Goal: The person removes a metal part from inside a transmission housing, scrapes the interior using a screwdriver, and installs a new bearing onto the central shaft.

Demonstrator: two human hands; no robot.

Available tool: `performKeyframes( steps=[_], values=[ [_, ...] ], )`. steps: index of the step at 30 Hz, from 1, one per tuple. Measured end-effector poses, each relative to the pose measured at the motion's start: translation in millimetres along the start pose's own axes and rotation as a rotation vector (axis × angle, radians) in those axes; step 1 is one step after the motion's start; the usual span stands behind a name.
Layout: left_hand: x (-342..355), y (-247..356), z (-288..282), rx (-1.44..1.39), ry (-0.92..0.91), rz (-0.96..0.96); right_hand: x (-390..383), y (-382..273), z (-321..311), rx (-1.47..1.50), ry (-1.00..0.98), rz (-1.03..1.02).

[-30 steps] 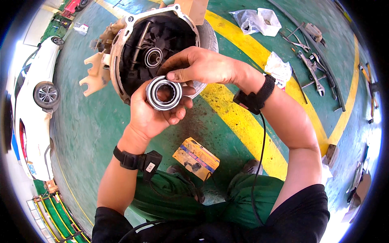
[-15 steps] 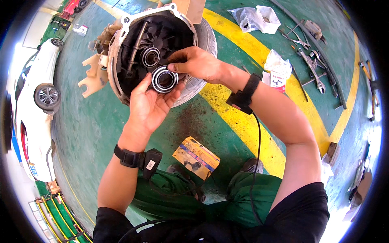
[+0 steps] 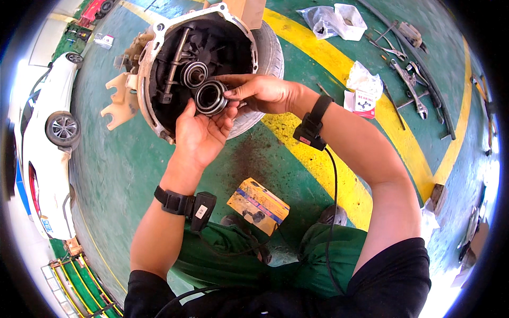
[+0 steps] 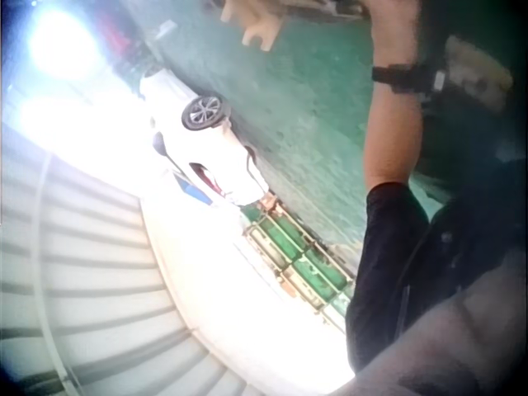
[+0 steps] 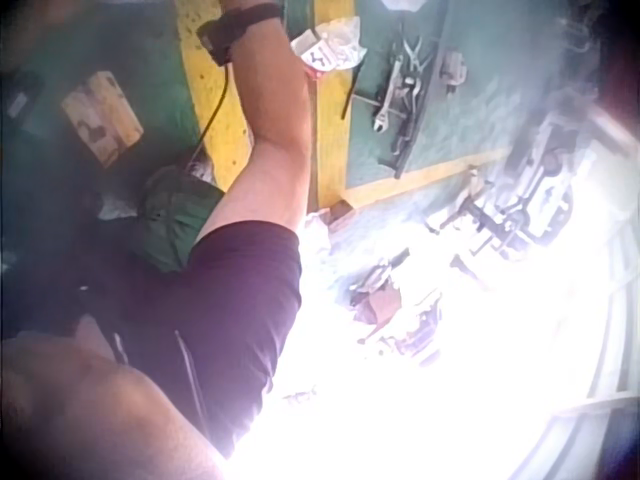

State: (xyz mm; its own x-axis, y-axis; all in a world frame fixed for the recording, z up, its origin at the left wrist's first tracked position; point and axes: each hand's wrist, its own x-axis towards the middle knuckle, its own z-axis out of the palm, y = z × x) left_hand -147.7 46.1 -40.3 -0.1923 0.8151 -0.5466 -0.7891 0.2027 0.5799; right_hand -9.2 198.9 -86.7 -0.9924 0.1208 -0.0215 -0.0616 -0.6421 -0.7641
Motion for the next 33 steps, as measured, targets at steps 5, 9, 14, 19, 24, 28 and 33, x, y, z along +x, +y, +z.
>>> performKeyframes(
  steps=[5,9,14,19,24,28,33],
  values=[
    [1,0,0,0.007,0.063,-0.032,10,10,4,0.069,0.019,-0.040],
    [-6,4,8,0.059,0.040,-0.183,18,14,1,0.040,0.197,-0.076],
    [-20,-3,13,0.456,0.022,-0.313,34,23,8,-0.339,0.560,-0.174],
    [-59,-22,25,1.973,-0.005,0.156,52,15,38,-0.939,0.839,-0.310],
    [-104,-31,12,2.496,-0.397,-0.179,68,20,41,-1.172,0.964,-0.416],
    [-114,-48,4,2.480,-0.243,0.216,77,24,41,-1.248,0.955,-0.480],
    [-127,-55,21,2.593,-0.388,0.078,82,26,30,-1.357,0.948,-0.538]
  ],
)
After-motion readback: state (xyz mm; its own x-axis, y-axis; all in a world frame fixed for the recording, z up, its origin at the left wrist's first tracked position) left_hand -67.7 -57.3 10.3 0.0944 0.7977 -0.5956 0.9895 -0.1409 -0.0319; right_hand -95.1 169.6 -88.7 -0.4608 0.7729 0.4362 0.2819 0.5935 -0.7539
